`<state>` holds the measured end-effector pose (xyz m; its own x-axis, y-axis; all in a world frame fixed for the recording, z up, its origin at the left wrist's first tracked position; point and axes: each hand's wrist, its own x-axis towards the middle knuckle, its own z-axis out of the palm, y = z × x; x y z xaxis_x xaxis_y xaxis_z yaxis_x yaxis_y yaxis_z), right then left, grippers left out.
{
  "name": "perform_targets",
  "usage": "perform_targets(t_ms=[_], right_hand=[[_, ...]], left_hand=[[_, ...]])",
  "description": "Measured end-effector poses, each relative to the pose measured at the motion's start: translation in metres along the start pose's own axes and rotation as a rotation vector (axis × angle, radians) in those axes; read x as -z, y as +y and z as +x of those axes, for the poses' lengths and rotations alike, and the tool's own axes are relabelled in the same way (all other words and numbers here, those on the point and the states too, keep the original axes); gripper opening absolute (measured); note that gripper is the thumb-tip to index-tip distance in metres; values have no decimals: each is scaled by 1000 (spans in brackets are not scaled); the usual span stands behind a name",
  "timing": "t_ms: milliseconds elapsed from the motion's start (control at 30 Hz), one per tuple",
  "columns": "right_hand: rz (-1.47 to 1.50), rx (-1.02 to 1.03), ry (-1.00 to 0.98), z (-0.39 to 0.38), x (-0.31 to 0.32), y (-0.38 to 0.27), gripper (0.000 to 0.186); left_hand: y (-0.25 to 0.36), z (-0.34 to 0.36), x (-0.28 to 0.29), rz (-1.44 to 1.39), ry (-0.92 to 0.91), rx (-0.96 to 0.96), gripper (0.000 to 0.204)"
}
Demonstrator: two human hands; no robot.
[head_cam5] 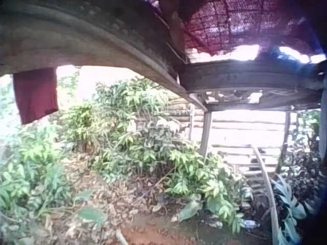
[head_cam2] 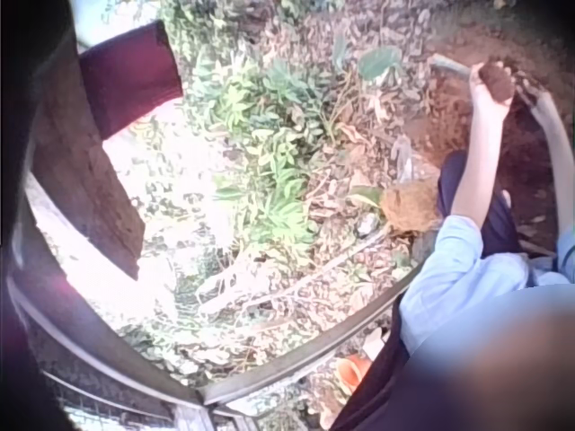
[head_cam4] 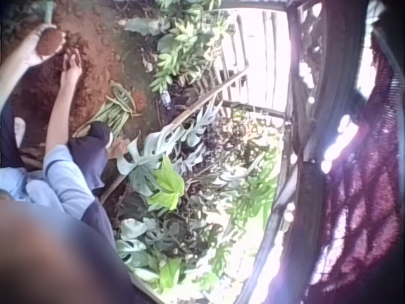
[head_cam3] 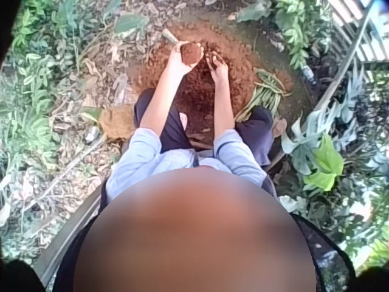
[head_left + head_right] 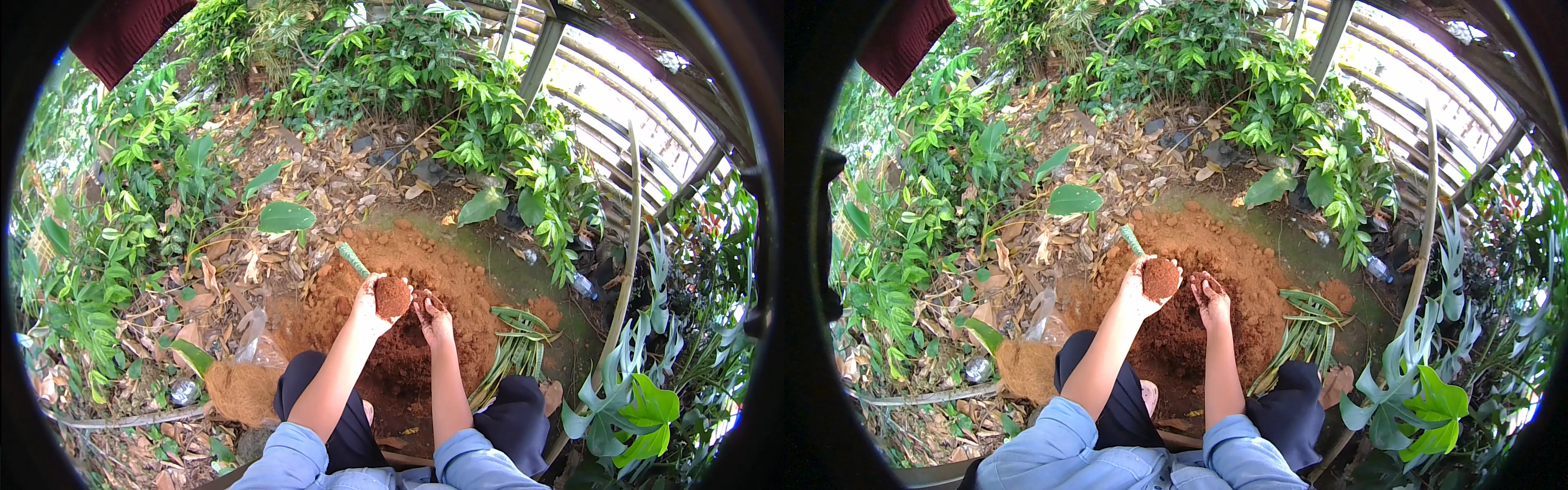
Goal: The person sits on the ground and repeatedly wraps a green plant stem with brown fibrous material by hand. They gather handfuls of the material, roll it around the stem, and pack it tightly to form a continuous wrapped section.
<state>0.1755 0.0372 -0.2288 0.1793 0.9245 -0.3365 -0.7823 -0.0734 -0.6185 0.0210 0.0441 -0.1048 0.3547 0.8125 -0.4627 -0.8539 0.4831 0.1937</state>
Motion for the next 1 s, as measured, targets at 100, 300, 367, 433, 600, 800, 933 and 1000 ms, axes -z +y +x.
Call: perform_targets(t_ms=[100, 300, 367, 433, 600, 800, 933, 1000], right_hand=[[111, -44, -12, 2, 1, -1, 21], [298, -159, -13, 4, 4, -5, 44], [268, -159, -6, 5, 5, -4, 48], [263, -161, 25, 6, 7, -3, 48], [220, -127, 71, 4, 7, -2, 28], [-34, -66, 89, -5, -5, -1, 17], [-34, -79, 71, -7, -8, -2, 16], [112, -136, 1, -4, -6, -3, 18]], left_hand=[[0, 0, -1, -4, 0, 7, 19], [0, -1, -1, 5, -32, 13, 20], [0, -1, 0, 11, -36, 11, 20], [1, -1, 0, 2, -33, 20, 20], [2, 0, 0, -4, -8, 21, 21], [1, -2, -2, -6, 23, 5, 20], [1, 0, -2, 2, 37, -13, 21], [1, 1, -1, -11, 33, -1, 22]])
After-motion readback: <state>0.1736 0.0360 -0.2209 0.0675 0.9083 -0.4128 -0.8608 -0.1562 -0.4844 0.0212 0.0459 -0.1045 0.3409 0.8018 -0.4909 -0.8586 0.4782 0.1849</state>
